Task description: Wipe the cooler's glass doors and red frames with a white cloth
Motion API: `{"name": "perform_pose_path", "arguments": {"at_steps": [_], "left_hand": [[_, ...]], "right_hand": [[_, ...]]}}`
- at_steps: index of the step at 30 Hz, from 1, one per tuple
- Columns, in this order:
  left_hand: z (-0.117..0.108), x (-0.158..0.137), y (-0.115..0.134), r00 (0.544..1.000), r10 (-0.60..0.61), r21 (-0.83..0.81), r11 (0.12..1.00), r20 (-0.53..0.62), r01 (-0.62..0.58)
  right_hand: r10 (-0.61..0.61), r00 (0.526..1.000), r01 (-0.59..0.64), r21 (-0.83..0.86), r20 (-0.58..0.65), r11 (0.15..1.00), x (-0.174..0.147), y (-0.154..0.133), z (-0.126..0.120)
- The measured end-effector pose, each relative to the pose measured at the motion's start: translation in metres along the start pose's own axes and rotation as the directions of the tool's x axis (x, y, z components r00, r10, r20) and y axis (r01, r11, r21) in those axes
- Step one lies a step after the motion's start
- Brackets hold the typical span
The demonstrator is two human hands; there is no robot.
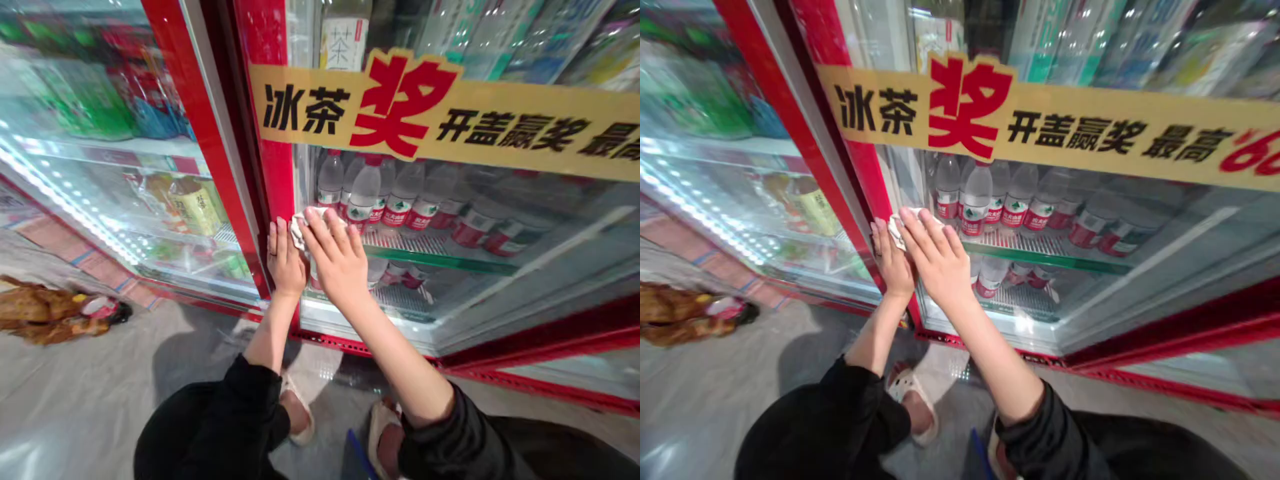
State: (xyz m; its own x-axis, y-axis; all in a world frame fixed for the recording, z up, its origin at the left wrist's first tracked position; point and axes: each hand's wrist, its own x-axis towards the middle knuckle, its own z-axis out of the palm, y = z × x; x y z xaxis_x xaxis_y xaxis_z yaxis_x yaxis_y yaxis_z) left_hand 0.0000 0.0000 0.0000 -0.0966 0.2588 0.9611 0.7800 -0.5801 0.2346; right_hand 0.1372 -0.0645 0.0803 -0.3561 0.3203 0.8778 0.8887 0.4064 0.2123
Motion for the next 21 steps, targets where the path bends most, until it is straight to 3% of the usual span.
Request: {"name": "perform_pose_path", "arguments": {"at_steps": [3,6,11,15,18,21], "left_hand": [[-0.003,0.000,-0.001,0.998,-0.013,-0.040,0.999,0.064,0.015],[-0.005,0.000,-0.001,0.996,0.005,-0.069,0.998,0.085,0.001],[-0.007,-0.001,-0.003,0.994,-0.014,-0.059,0.998,0.108,0.020],[-0.005,0.000,-0.005,0.993,-0.032,-0.072,0.997,0.115,0.041],[-0.004,0.003,-0.002,0.999,0.021,-0.019,1.000,0.047,-0.020],[-0.004,0.006,0.000,0.995,0.101,0.025,0.995,0.009,-0.101]], "right_hand": [[-0.079,0.995,0.077,0.033,0.058,0.996,-0.032,0.013,-0.009],[-0.050,0.995,0.048,0.019,0.085,0.999,-0.050,0.025,-0.018],[0.059,0.994,-0.061,0.016,0.091,0.998,-0.036,0.018,-0.015],[-0.021,0.996,0.016,0.060,0.091,0.998,-0.023,0.003,-0.004],[-0.081,0.990,0.075,0.050,0.114,0.996,-0.039,0.005,-0.008],[-0.056,0.988,0.058,-0.009,0.145,0.998,-0.060,0.017,-0.020]]}}
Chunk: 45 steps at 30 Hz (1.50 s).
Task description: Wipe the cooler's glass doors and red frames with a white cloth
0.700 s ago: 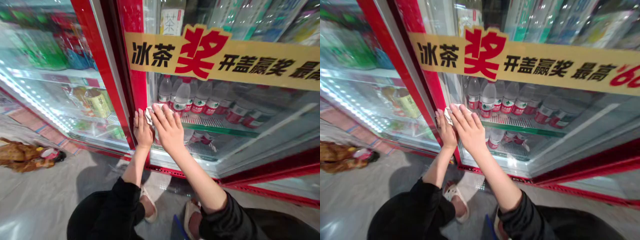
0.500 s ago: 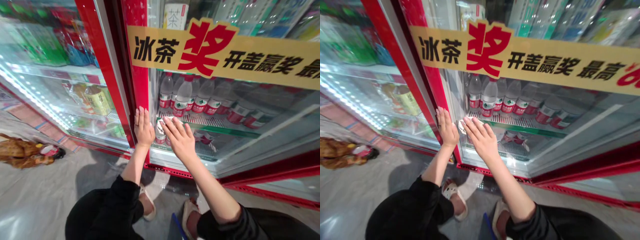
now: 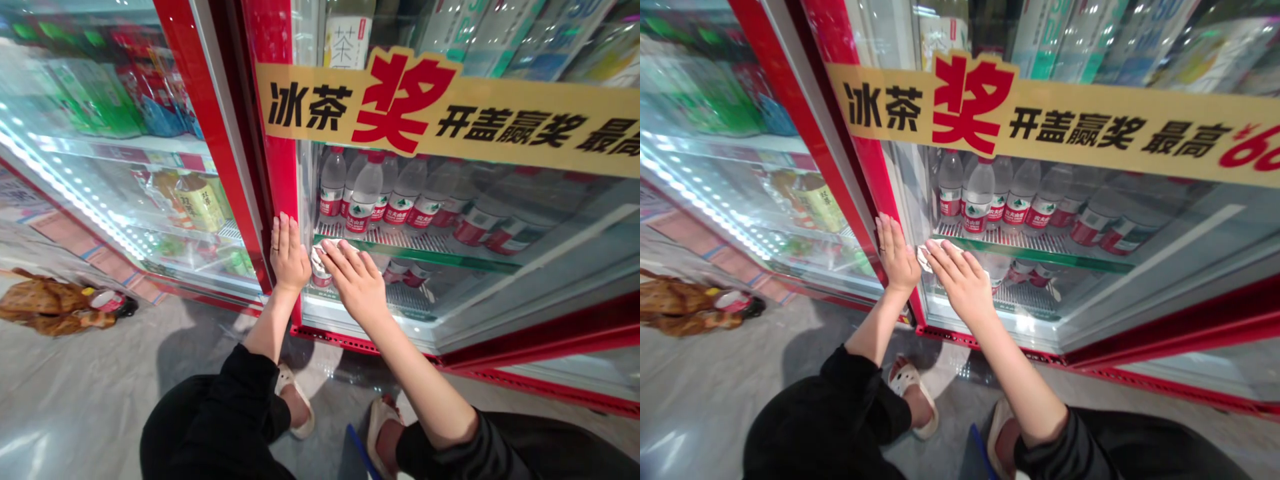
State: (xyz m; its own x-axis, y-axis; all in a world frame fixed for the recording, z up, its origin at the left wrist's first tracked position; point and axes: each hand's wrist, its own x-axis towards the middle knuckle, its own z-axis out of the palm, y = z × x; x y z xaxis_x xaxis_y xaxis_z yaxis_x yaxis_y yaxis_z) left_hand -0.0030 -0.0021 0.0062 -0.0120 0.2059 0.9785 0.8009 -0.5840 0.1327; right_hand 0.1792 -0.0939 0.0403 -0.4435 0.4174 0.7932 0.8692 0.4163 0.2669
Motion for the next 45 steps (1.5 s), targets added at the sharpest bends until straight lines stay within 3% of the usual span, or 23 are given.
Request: {"name": "perform_pose_path", "arguments": {"at_steps": [3,6,9,13,17,21,25,29,33,37,41,45], "left_hand": [[-0.002,0.000,0.000,0.999,-0.019,0.013,1.000,0.031,0.019],[-0.002,-0.003,-0.002,0.996,-0.062,-0.014,0.998,0.068,0.063],[0.000,-0.006,-0.005,0.991,-0.099,-0.059,0.993,0.086,0.105],[0.000,-0.006,-0.006,0.989,-0.108,-0.085,0.990,0.097,0.117],[0.000,-0.003,-0.003,0.999,-0.031,-0.086,0.996,0.033,0.034],[-0.001,-0.002,-0.002,1.000,-0.017,-0.032,0.999,0.008,0.017],[0.000,-0.003,-0.003,0.998,-0.062,0.001,0.998,0.028,0.062],[0.000,-0.003,-0.004,1.000,-0.029,0.012,1.000,0.012,0.029],[0.000,-0.003,-0.003,0.997,-0.060,0.014,0.998,0.041,0.059],[0.000,-0.004,-0.003,0.995,-0.085,0.023,0.996,0.047,0.084],[-0.001,-0.004,-0.003,1.000,-0.019,0.017,1.000,0.013,0.019],[0.000,-0.007,-0.006,0.989,-0.116,-0.005,0.993,0.087,0.117]], "right_hand": [[0.121,0.992,-0.122,-0.034,-0.039,0.992,-0.005,0.006,-0.006],[0.215,0.974,-0.217,-0.012,-0.070,0.976,0.011,0.000,-0.003],[0.162,0.986,-0.161,0.018,-0.048,0.987,0.023,-0.011,0.005],[0.036,0.999,-0.036,0.006,-0.007,0.999,0.005,-0.013,0.008],[0.111,0.993,-0.113,-0.043,-0.033,0.993,-0.017,0.000,0.000],[0.183,0.980,-0.185,-0.032,-0.075,0.982,0.000,0.002,-0.003],[0.091,0.994,-0.089,0.037,-0.055,0.995,0.019,-0.008,0.005],[0.011,1.000,-0.011,0.060,0.011,0.998,-0.002,-0.005,0.007],[0.153,0.988,-0.153,0.029,-0.002,0.988,-0.022,0.013,-0.002],[0.240,0.970,-0.239,0.016,-0.034,0.971,-0.004,0.014,-0.009],[0.118,0.993,-0.119,0.044,0.029,0.992,0.005,0.004,-0.002],[0.064,0.997,-0.066,0.044,0.032,0.997,-0.028,0.011,0.004]]}}
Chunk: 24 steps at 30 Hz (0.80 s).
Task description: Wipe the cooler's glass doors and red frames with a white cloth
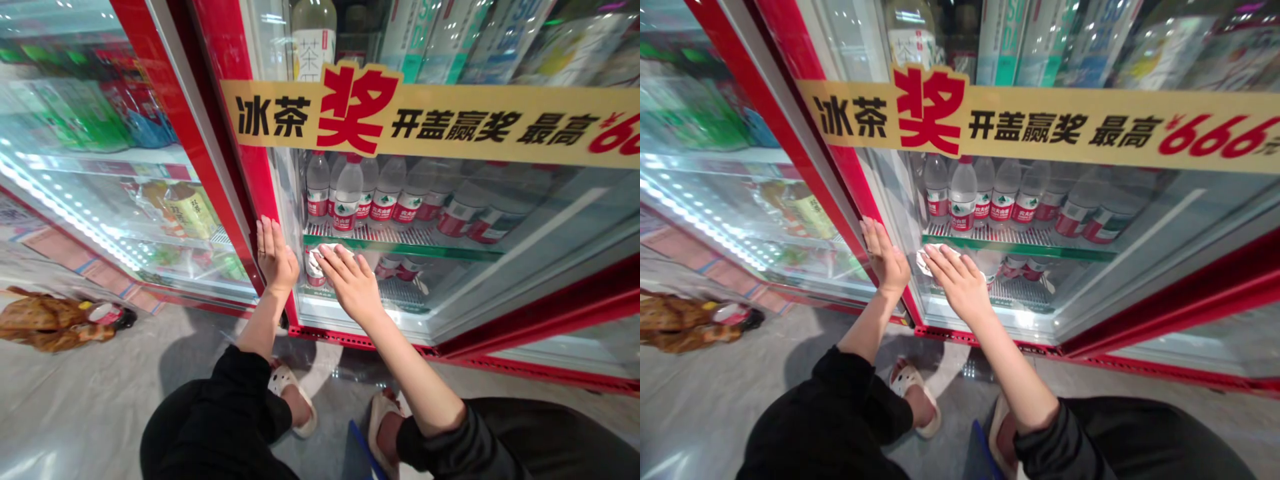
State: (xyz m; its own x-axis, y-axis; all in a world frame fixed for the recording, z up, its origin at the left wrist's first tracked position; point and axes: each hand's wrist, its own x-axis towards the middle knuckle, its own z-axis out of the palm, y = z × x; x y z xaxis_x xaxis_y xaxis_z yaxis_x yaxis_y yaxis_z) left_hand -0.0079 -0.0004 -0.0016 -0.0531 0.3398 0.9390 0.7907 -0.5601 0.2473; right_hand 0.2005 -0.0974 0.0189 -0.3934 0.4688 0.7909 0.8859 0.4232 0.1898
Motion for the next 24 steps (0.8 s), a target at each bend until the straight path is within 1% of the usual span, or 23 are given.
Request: {"name": "perform_pose_path", "arguments": {"at_steps": [3,5,7,8,10,11,13,15,16,18,20,21,22,24], "left_hand": [[0.002,-0.003,-0.003,1.000,0.002,-0.038,0.999,0.021,-0.001],[0.002,-0.003,-0.004,0.999,-0.012,-0.056,0.998,0.034,0.014],[0.000,-0.002,-0.003,0.997,-0.040,-0.073,0.996,0.062,0.045],[-0.001,-0.001,-0.001,0.996,-0.050,-0.077,0.995,0.075,0.056],[-0.006,0.002,0.004,0.995,-0.050,-0.076,0.995,0.086,0.057],[-0.009,0.003,0.008,0.995,-0.046,-0.068,0.996,0.087,0.052],[-0.016,0.005,0.016,0.995,-0.032,-0.048,0.998,0.094,0.037],[-0.022,0.007,0.026,0.992,0.038,-0.030,0.999,0.118,-0.034],[-0.024,0.008,0.032,0.985,0.104,-0.026,0.994,0.140,-0.102],[-0.026,0.011,0.047,0.942,0.276,-0.033,0.961,0.191,-0.275],[-0.024,0.017,0.063,0.887,0.399,-0.052,0.916,0.233,-0.398],[-0.022,0.020,0.072,0.870,0.427,-0.065,0.903,0.246,-0.425],[-0.019,0.024,0.081,0.863,0.437,-0.076,0.898,0.254,-0.433],[-0.011,0.030,0.096,0.862,0.427,-0.087,0.903,0.272,-0.420]], "right_hand": [[0.117,0.992,-0.118,-0.022,-0.051,0.993,-0.018,0.015,-0.002],[0.197,0.979,-0.198,-0.007,-0.055,0.980,-0.015,0.020,-0.006],[0.231,0.972,-0.231,0.008,-0.043,0.973,-0.002,0.020,-0.009],[0.227,0.973,-0.227,0.009,-0.034,0.974,0.005,0.018,-0.010],[0.181,0.983,-0.181,0.009,-0.012,0.983,0.013,0.013,-0.010],[0.144,0.990,-0.144,0.007,0.004,0.990,0.013,0.013,-0.010],[0.060,0.998,-0.060,0.002,0.030,0.998,0.003,0.017,-0.012],[0.005,0.999,-0.004,-0.015,0.049,1.000,-0.016,0.029,-0.016],[0.003,0.998,-0.002,-0.028,0.058,1.000,-0.027,0.037,-0.019],[0.021,0.999,-0.018,-0.067,0.036,0.998,-0.043,0.055,-0.028],[0.048,0.999,-0.049,-0.105,-0.020,0.993,-0.049,0.070,-0.035],[0.065,0.997,-0.071,-0.117,-0.052,0.991,-0.048,0.075,-0.038],[0.086,0.993,-0.095,-0.121,-0.078,0.988,-0.045,0.078,-0.040],[0.113,0.990,-0.122,-0.101,-0.089,0.987,-0.037,0.079,-0.041]]}}
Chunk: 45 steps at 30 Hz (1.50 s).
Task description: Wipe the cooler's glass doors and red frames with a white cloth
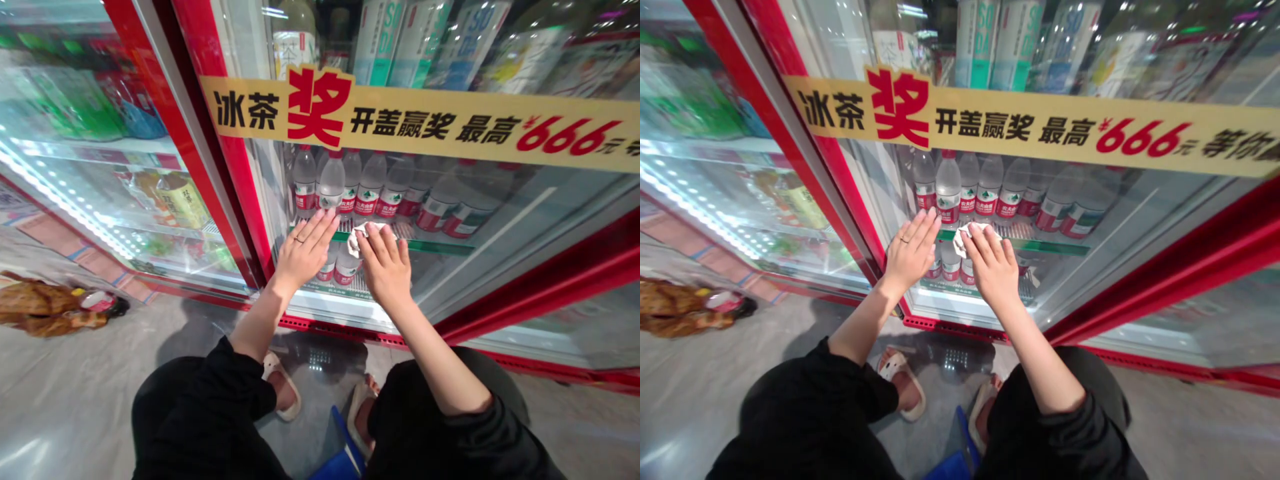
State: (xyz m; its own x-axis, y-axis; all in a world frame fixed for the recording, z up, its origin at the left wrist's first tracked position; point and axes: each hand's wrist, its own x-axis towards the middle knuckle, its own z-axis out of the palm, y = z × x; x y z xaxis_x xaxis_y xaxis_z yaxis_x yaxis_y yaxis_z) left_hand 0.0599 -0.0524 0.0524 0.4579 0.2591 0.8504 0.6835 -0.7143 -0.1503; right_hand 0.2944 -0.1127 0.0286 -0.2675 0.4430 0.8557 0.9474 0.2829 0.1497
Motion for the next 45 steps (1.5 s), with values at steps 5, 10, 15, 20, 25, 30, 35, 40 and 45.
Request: {"name": "perform_pose_path", "arguments": {"at_steps": [5,10,15,20,25,30,35,40,45], "left_hand": [[0.019,0.011,0.012,0.998,-0.061,0.051,0.997,-0.018,0.062],[0.030,0.007,0.012,0.991,-0.133,-0.011,0.991,-0.009,0.133],[0.038,0.004,0.011,0.971,-0.238,-0.084,0.968,-0.005,0.236],[0.042,0.001,0.008,0.975,-0.217,-0.082,0.974,-0.041,0.213],[0.040,0.004,0.015,0.963,-0.265,-0.080,0.962,-0.052,0.261],[0.042,0.006,0.030,0.955,-0.282,0.000,0.959,-0.089,0.283],[0.041,0.005,0.033,0.955,-0.290,0.016,0.956,-0.058,0.292],[0.036,0.008,0.036,0.966,-0.188,0.057,0.978,-0.175,0.201],[0.033,0.021,0.053,0.980,-0.007,0.098,0.995,-0.198,0.027]], "right_hand": [[-0.141,0.982,0.129,0.099,0.125,0.987,-0.002,-0.003,0.001],[-0.109,0.988,0.103,0.064,0.111,0.993,-0.015,0.013,-0.006],[0.007,1.000,-0.007,0.003,0.029,1.000,-0.003,0.001,-0.003],[-0.148,0.981,0.144,0.043,0.126,0.989,-0.022,0.009,-0.007],[-0.055,0.993,0.058,-0.033,0.100,0.998,-0.044,0.039,-0.019],[0.042,0.999,-0.042,-0.058,0.004,0.997,-0.019,0.027,-0.016],[-0.030,0.998,0.030,-0.009,0.058,1.000,-0.024,0.021,-0.012],[-0.037,0.997,0.040,-0.042,0.072,0.998,-0.057,0.049,-0.019],[0.141,0.988,-0.138,-0.058,0.064,0.989,-0.053,0.052,-0.018]]}}
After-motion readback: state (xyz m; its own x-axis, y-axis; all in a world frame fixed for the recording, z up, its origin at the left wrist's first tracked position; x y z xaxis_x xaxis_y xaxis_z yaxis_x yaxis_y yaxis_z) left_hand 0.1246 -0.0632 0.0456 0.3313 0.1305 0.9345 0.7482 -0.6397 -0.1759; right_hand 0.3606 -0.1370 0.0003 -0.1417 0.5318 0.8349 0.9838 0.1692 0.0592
